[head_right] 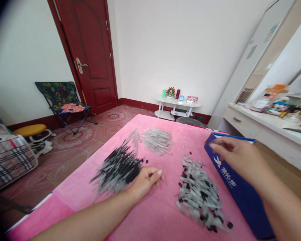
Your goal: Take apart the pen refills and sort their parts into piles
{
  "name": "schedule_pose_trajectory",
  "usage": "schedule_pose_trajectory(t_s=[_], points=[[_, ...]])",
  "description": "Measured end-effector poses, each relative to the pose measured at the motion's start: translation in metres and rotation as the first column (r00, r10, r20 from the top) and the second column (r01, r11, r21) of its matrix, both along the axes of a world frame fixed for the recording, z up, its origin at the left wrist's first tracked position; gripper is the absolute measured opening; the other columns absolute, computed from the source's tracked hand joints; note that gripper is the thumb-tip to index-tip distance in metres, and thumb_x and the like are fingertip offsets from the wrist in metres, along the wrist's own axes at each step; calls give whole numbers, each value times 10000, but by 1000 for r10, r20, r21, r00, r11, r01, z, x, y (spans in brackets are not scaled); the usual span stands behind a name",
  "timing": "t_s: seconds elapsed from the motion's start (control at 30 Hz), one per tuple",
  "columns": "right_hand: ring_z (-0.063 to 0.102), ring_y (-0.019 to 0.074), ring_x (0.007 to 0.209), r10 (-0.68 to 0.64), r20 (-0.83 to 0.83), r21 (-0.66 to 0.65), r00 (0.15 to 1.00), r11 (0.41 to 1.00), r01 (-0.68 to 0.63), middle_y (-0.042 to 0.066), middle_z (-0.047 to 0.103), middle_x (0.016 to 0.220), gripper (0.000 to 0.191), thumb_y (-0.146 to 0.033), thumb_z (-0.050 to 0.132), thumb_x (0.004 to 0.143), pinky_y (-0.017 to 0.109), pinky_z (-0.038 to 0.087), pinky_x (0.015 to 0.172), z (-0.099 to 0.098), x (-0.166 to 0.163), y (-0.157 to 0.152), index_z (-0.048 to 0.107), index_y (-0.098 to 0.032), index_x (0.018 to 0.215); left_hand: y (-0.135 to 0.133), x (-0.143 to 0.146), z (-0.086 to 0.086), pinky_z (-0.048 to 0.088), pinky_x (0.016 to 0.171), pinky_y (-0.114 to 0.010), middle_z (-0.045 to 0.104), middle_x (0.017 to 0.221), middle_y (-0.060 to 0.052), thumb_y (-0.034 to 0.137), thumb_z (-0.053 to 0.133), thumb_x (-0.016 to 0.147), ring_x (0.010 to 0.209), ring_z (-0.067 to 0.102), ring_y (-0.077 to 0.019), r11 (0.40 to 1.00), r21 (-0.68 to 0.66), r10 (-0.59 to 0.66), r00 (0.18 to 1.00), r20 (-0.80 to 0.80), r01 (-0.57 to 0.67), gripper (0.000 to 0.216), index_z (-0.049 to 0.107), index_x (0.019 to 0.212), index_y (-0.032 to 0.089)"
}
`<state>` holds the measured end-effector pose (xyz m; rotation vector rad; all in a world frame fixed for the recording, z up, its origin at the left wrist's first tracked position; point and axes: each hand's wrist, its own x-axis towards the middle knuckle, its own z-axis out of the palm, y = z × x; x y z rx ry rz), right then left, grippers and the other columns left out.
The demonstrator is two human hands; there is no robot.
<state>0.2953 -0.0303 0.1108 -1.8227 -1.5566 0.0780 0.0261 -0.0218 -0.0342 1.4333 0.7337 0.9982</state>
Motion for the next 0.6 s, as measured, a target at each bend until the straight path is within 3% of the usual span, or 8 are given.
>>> schedule_pose_trajectory(t_s=[0.03,0.1,0.2,0.33,0.43,0.6], points=[[546,149,525,177,-51,-71,983,981,-180,51,648,675,240,-400,597,638,281,417,527,-9,-28,4,649,-189,739,-2,-1,1,270,471,-213,418,475,12,480,444,768,467,358,-83,999,35,-9,1000,-17,10,450,626,607,102],[581,167,662,393,-95,-121,914,907,-403,43,653,735,191,-335,544,688,269,441,625,-37,-78,14,639,-179,742,-6,-3,2,269,474,-211,401,477,17,488,431,771,474,354,-84,996,79,-31,998,-51,35,463,622,602,102],[583,158,731,494,-48,-116,868,860,-496,44,653,816,172,-212,527,672,257,439,692,-85,-124,37,636,-168,797,-11,-7,4,280,481,-207,441,504,5,496,408,777,490,377,-89,987,133,-77,991,-108,92,482,628,624,95],[578,161,819,313,150,-169,938,943,-288,55,641,894,213,-192,502,692,258,408,741,-120,-138,70,619,-175,870,-14,-8,4,282,477,-204,493,533,-14,481,395,790,492,388,-88,972,183,-121,980,-158,149,489,647,660,82],[581,178,822,175,273,-236,946,966,-110,63,642,854,182,-276,514,714,257,393,693,-126,-139,82,609,-183,838,-13,-7,3,290,479,-205,508,537,-20,475,393,793,492,397,-90,972,191,-110,982,-157,139,487,654,674,83],[586,191,803,137,333,-276,933,960,-43,70,638,815,147,-291,510,723,258,365,633,-128,-143,81,593,-188,789,-11,-7,3,311,492,-205,495,525,-12,482,396,788,502,422,-97,983,147,-91,990,-108,106,479,648,662,94]])
